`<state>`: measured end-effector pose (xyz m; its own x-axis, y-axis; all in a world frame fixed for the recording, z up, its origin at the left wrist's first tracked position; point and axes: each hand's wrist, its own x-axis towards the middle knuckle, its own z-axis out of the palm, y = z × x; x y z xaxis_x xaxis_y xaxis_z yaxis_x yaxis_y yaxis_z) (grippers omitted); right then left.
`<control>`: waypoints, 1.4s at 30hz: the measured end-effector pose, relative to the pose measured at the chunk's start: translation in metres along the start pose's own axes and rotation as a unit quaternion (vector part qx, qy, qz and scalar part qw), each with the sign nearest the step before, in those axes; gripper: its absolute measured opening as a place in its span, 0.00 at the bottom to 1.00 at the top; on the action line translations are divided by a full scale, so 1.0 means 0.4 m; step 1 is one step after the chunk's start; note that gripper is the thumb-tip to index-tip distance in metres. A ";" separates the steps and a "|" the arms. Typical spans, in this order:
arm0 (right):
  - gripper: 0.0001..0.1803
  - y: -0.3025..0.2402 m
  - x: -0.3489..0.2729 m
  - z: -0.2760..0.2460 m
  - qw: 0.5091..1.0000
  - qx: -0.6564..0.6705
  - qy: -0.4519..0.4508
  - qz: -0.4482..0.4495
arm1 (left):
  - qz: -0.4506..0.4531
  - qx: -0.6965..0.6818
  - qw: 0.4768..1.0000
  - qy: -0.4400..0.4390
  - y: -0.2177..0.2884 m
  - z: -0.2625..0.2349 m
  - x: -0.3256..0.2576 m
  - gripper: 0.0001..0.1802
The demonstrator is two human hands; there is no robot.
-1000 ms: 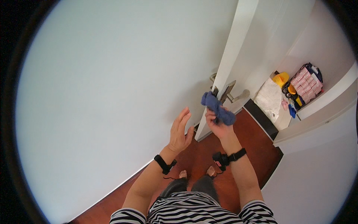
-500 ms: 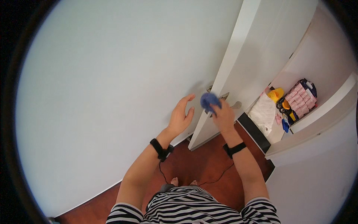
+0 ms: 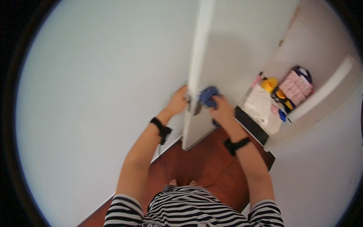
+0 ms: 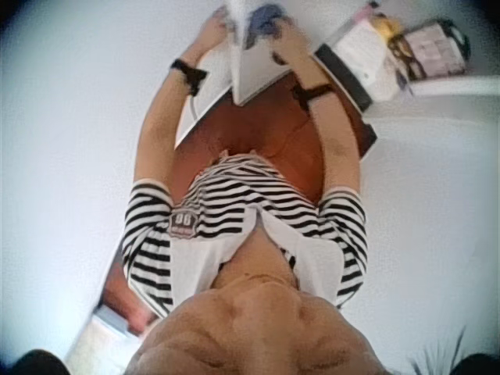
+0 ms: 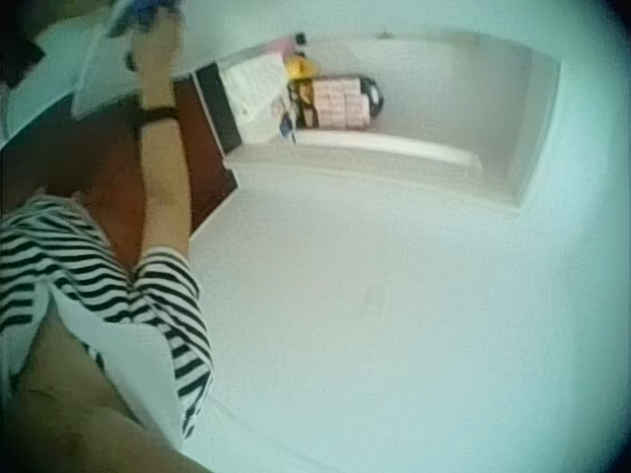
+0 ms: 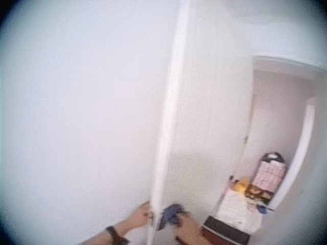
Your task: The person wipes the surface of two doors and a light switch with a cloth.
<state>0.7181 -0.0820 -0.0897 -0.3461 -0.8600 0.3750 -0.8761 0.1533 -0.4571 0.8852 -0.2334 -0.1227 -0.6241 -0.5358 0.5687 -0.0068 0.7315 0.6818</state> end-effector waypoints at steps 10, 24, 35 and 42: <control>0.26 -0.012 0.038 0.001 0.993 0.062 -0.098 0.015 | -0.126 -0.030 0.992 0.000 0.007 0.005 0.019 0.31; 0.23 0.226 -0.231 -0.234 0.994 0.103 -0.029 0.010 | 0.066 0.135 0.972 -0.181 0.236 0.150 0.006 0.30; 0.16 0.333 -0.479 -0.301 0.872 0.293 0.354 0.168 | 0.295 0.165 0.876 -0.344 0.321 0.384 0.120 0.18; 0.27 0.153 -0.484 -0.284 0.875 0.031 0.460 0.150 | 0.359 0.010 0.863 -0.356 0.309 0.473 0.103 0.15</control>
<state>0.6933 0.1493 -0.0985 -0.7061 -0.0254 0.7076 -0.6893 0.2533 -0.6787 0.7107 -0.0852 -0.1019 -0.7952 0.4474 0.4092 0.5714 0.7787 0.2590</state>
